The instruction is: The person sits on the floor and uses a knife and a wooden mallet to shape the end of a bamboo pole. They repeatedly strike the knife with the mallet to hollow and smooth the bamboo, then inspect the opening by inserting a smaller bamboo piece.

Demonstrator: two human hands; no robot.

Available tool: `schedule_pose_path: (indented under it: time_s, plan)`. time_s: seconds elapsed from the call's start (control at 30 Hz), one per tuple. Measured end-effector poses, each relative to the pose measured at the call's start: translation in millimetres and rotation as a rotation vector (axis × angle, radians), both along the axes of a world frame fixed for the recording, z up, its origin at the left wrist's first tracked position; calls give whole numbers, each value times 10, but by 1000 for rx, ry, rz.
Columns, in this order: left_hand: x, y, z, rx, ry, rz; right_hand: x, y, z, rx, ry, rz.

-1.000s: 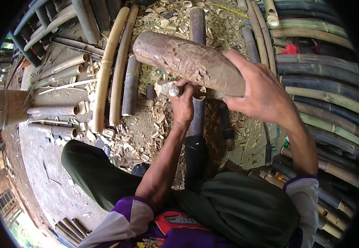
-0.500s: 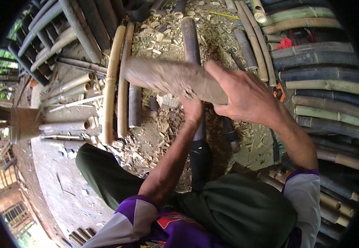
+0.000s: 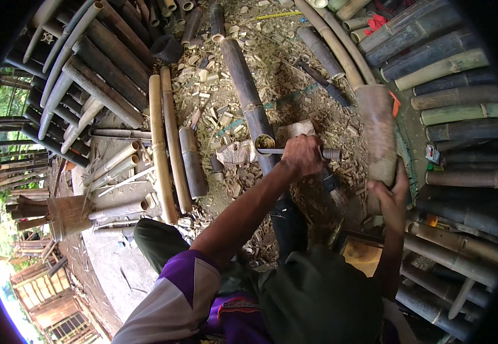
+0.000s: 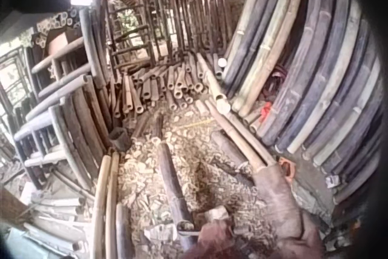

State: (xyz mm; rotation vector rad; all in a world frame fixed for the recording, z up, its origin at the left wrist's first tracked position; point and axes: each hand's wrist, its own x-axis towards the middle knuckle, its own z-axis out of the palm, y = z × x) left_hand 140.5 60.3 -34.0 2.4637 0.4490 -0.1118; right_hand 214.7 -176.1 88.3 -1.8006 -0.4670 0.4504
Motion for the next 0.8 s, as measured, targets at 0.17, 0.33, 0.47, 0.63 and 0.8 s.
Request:
schedule_pose_path:
  time_s: [0.17, 0.33, 0.47, 0.63, 0.8]
  plan:
    - [41, 258, 401, -150, -137, 128, -170, 97, -158, 95, 141, -248]
    - [-195, 401, 152, -332, -346, 93, -155, 573, -332, -188, -395, 247]
    - [-393, 306, 214, -199, -297, 124, -238, 505, 274, -72, -53, 250]
    - [-422, 167, 327, -222, -482, 116, -473, 651, -8, -330, -289, 288]
    - [-56, 771, 215, -440, -234, 265, -307, 683, -114, -61, -198, 248]
